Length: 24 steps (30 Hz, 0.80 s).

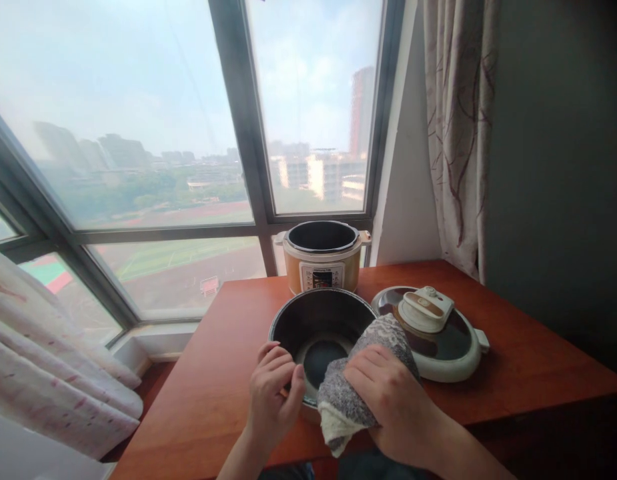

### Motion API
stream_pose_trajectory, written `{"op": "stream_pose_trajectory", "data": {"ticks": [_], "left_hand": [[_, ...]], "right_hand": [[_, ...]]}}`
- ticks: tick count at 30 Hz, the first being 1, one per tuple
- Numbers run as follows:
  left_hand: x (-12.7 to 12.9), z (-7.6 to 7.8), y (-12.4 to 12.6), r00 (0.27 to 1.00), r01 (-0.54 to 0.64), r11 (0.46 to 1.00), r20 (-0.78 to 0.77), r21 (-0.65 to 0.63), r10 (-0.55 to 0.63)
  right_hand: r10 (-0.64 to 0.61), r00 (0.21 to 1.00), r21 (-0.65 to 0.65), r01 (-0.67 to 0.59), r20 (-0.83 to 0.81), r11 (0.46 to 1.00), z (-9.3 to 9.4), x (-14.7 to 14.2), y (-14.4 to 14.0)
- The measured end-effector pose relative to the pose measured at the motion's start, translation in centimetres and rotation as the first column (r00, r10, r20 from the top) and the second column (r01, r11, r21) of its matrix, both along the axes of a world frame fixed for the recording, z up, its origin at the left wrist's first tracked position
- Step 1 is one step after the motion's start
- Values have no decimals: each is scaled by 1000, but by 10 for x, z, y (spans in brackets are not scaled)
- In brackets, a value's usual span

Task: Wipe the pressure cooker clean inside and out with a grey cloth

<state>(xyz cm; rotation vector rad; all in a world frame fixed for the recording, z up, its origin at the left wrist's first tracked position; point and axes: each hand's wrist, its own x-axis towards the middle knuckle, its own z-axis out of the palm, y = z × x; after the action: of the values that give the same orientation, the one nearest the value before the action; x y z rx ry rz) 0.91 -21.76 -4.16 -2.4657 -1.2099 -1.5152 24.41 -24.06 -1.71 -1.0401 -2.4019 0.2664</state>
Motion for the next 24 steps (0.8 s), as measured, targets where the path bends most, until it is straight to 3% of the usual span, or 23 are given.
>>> {"op": "stream_pose_trajectory", "data": {"ticks": [7,13,18,24], "left_hand": [[-44,7,27,965,262,959,50,-107,-258],[-55,9,36,951,310,943,54,-120,-305],[-43,9,14,983,182,983,43,-20,-181],[-4,4,-34,992,-1,1000,-123,-5,1]], "right_hand": [[232,973,89,-231,6,969,5,51,50],[250,968,106,-252,33,962,9,57,77],[119,993,139,-120,15,983,4,47,64],[-206,978,83,206,-14,975,1,15,20]]}}
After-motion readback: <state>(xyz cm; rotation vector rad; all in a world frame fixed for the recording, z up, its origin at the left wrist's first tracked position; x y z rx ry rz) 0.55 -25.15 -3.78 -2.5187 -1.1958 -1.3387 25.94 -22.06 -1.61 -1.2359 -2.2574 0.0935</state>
